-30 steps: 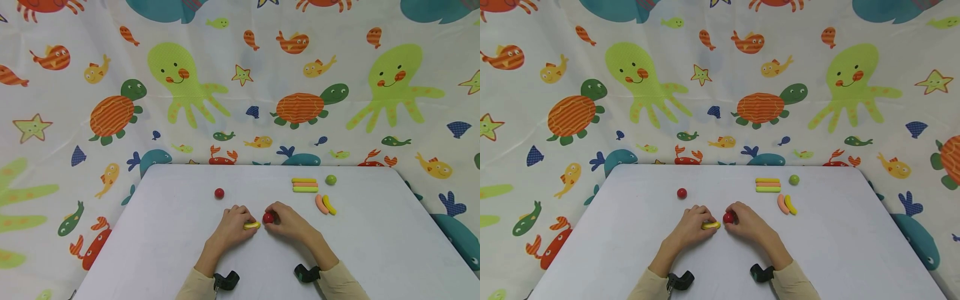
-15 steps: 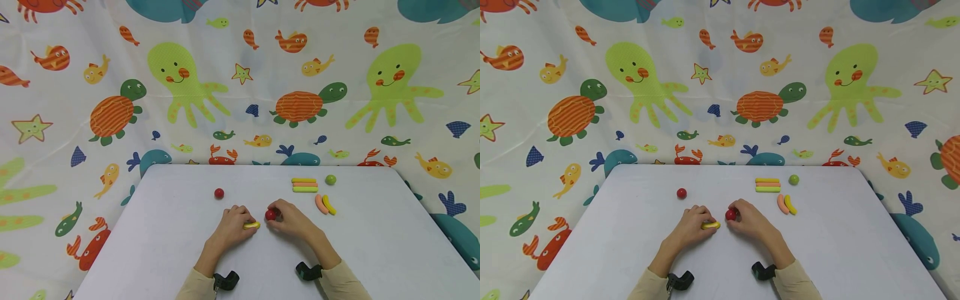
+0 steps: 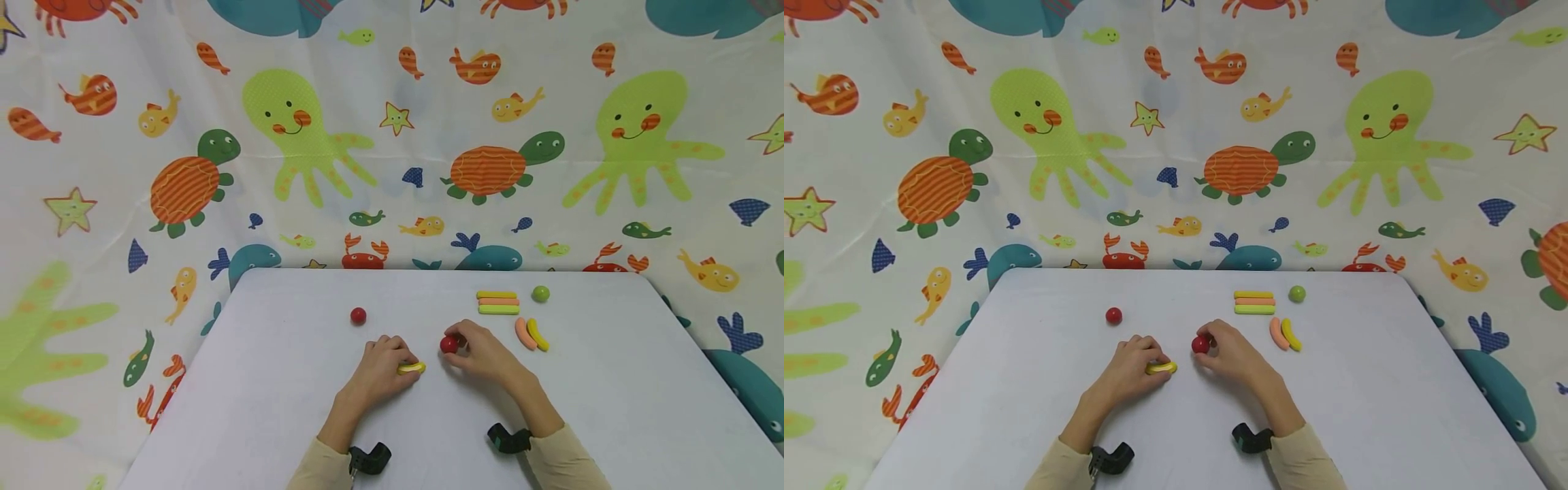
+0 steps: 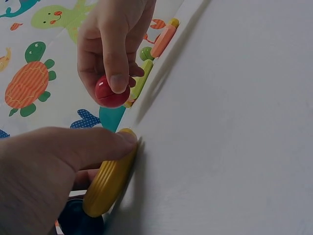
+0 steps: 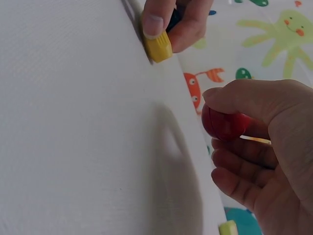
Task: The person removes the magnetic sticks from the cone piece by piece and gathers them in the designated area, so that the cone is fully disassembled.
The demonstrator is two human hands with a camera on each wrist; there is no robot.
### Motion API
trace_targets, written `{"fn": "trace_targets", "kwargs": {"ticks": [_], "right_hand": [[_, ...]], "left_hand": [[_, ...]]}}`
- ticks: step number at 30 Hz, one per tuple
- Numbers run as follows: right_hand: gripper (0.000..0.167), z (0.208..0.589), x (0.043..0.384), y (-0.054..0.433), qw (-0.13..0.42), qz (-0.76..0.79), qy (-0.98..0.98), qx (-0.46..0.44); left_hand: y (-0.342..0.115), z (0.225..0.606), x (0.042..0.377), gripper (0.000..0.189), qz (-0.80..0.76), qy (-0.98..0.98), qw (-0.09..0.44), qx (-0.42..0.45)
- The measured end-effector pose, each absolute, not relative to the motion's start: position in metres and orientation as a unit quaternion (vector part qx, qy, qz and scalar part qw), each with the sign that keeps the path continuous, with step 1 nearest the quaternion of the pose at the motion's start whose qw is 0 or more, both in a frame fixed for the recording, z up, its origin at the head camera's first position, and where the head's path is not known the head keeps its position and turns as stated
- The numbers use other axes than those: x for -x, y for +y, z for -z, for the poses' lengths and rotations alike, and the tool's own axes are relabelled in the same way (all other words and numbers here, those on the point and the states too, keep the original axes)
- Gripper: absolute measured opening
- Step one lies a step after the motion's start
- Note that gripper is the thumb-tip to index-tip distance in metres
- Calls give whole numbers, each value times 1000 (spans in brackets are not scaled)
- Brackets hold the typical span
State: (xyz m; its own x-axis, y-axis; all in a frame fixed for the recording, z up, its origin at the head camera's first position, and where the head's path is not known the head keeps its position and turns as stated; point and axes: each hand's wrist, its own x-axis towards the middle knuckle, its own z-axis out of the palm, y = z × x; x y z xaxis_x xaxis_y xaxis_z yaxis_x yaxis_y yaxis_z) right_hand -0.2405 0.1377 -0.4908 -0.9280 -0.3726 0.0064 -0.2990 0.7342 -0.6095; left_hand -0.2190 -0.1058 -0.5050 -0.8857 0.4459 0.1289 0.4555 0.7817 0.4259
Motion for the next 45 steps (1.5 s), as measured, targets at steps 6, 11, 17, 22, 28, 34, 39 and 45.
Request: {"fn": "trace_targets", "kwargs": {"ticks": [6, 11, 17, 22, 28, 34, 39, 45], "right_hand": [[43, 488, 244, 144, 55, 321, 931, 165], [43, 483, 248, 151, 43, 327, 930, 162], [44, 476, 257, 161, 32, 336, 929, 151], [46, 472, 265, 171, 11, 343, 930, 134], [48, 471, 271, 188, 2, 354, 929, 113], [50, 472, 275, 205, -5, 359, 929, 88], [51, 471, 277, 218, -7, 360, 931, 52], [51, 471, 279, 233, -12, 355, 935, 20]], "left_hand": [[-104, 504, 220, 19, 234, -943, 8, 236], [-101, 505, 219, 18, 233, -944, 10, 234], [-100, 506, 219, 18, 230, -945, 17, 231], [-100, 507, 219, 18, 230, -945, 16, 230], [-100, 509, 218, 17, 234, -943, 25, 233], [-99, 507, 219, 17, 232, -944, 30, 231], [-99, 507, 219, 17, 234, -944, 27, 230], [-99, 505, 220, 16, 233, -945, 29, 227]]}}
